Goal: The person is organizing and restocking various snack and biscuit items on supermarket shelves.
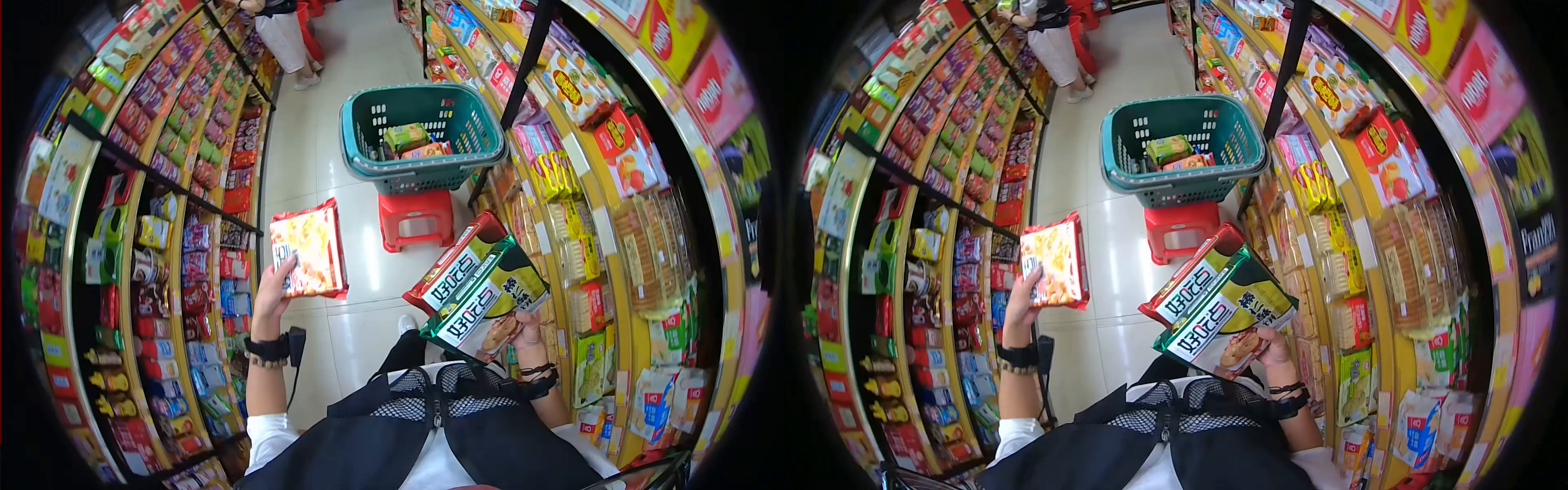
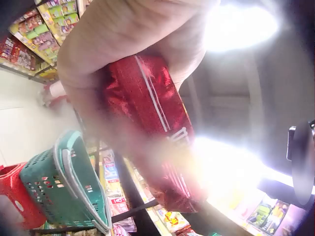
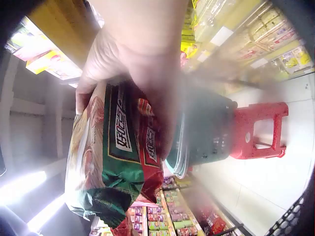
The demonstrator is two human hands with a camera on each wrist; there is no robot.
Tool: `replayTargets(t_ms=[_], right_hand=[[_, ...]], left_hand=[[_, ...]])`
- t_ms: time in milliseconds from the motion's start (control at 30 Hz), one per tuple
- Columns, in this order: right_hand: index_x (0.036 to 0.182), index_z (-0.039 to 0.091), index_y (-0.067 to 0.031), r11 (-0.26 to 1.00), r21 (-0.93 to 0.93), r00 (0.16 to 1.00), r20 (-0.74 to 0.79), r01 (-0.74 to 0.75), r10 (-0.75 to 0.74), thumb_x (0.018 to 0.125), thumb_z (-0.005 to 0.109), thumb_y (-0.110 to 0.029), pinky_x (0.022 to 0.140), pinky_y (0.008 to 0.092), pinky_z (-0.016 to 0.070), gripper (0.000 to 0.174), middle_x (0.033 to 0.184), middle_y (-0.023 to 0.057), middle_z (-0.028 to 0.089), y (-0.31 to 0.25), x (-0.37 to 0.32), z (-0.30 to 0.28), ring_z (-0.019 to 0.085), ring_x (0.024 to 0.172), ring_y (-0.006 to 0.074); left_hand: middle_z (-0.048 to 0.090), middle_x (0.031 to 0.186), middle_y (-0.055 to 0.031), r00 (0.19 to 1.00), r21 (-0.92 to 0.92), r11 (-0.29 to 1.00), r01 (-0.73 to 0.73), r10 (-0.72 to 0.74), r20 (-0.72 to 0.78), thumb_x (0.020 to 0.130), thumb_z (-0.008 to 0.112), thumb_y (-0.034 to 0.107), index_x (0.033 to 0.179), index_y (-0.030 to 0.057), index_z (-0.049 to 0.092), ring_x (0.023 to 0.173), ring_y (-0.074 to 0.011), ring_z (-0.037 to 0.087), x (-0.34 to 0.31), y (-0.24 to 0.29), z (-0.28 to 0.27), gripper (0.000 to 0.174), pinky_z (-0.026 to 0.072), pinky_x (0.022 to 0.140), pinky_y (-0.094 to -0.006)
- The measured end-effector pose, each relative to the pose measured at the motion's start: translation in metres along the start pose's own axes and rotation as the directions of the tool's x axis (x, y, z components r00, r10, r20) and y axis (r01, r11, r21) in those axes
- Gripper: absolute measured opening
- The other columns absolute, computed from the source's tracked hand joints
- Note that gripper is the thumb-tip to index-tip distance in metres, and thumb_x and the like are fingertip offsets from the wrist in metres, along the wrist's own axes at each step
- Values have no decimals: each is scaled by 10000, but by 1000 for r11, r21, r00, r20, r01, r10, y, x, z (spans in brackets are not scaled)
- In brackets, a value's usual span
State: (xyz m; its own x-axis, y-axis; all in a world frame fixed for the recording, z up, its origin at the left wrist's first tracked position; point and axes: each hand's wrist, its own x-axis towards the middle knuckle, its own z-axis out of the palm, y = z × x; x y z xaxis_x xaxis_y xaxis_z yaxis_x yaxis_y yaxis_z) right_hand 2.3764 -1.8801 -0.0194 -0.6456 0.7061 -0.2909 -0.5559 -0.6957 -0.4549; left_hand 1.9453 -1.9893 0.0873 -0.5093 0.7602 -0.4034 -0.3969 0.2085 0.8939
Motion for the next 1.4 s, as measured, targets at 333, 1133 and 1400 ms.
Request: replayTargets(t_ms=[333,1133,1400], right_hand=[[1165,489,-6,996,49,991,-112,76,-70,627,708,-145,857,364,482,597,1091,115,590,-67,159,-34,591,969,249],[1248,408,-9,996,46,956,-289,71,-55,681,608,-47,927,385,433,602,1203,131,522,-121,340,-20,529,1084,261],[1243,406,-5,995,81,964,-265,58,-35,688,580,-13,923,396,440,582,1185,140,532,-97,374,2,542,1066,264]], left_hand=[[625,954,-87,982,401,914,-61,-17,188,830,628,225,1043,-58,534,832,-103,601,246,68,134,366,481,740,-234],[628,1005,-122,824,877,481,3,-498,270,653,751,329,1115,3,560,878,-219,587,591,-93,190,597,452,794,-330],[624,1014,-159,823,968,184,-169,-515,242,645,696,484,1029,-4,611,901,-289,607,594,-82,193,627,472,773,-330]])
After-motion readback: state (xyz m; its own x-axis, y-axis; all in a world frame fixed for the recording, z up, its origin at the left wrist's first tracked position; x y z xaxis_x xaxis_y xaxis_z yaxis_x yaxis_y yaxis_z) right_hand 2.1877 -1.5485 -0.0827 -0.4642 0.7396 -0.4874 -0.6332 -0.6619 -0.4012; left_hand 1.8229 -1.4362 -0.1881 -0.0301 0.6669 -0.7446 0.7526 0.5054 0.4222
